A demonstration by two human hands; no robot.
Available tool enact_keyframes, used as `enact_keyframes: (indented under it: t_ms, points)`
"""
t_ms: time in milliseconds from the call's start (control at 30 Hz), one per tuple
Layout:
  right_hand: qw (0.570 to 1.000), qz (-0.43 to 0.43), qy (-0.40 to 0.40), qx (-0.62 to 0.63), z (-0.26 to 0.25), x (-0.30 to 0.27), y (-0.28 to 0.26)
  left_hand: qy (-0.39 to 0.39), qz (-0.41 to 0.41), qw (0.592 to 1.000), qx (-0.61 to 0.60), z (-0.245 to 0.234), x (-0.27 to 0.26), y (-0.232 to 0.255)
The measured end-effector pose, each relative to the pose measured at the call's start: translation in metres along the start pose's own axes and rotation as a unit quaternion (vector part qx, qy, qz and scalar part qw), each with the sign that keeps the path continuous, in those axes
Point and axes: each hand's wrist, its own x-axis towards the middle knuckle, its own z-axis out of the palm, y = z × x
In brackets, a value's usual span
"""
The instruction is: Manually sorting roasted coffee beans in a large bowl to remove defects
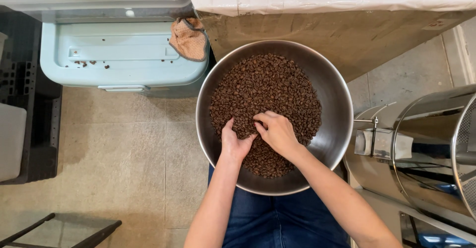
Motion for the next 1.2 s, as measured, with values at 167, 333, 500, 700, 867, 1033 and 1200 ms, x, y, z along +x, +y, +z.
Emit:
enact_keyframes:
  t_ms: [167,333,500,700,867,1033,1200]
  points:
    - [0.998,-0.042,0.029,-0.048,0.006,-0.002,0.007,0.003,0.005,1.000,-0.003,-0.007,0.009,0.000]
    - [0.994,-0.065,0.068,-0.051,-0.001,-0.010,0.000,-0.001,0.008,1.000,-0.005,-0.011,0.012,-0.001]
    - [0.994,-0.048,0.094,0.042,-0.007,-0.012,0.014,-0.003,0.014,1.000,0.008,-0.008,0.006,-0.004]
    - [0.990,-0.005,0.112,0.090,-0.020,-0.009,0.025,0.006,0.008,1.000,-0.001,-0.004,0.001,-0.003]
    - [0.985,0.068,0.071,0.138,-0.036,-0.004,0.016,0.008,0.005,1.000,-0.002,0.000,-0.002,-0.003]
    - [0.974,0.087,0.096,0.188,-0.033,0.001,0.022,0.003,0.001,1.000,-0.003,0.000,-0.004,-0.002]
    - [0.955,0.131,0.082,0.253,-0.031,0.003,0.022,0.003,-0.002,1.000,-0.004,-0.003,-0.002,-0.002]
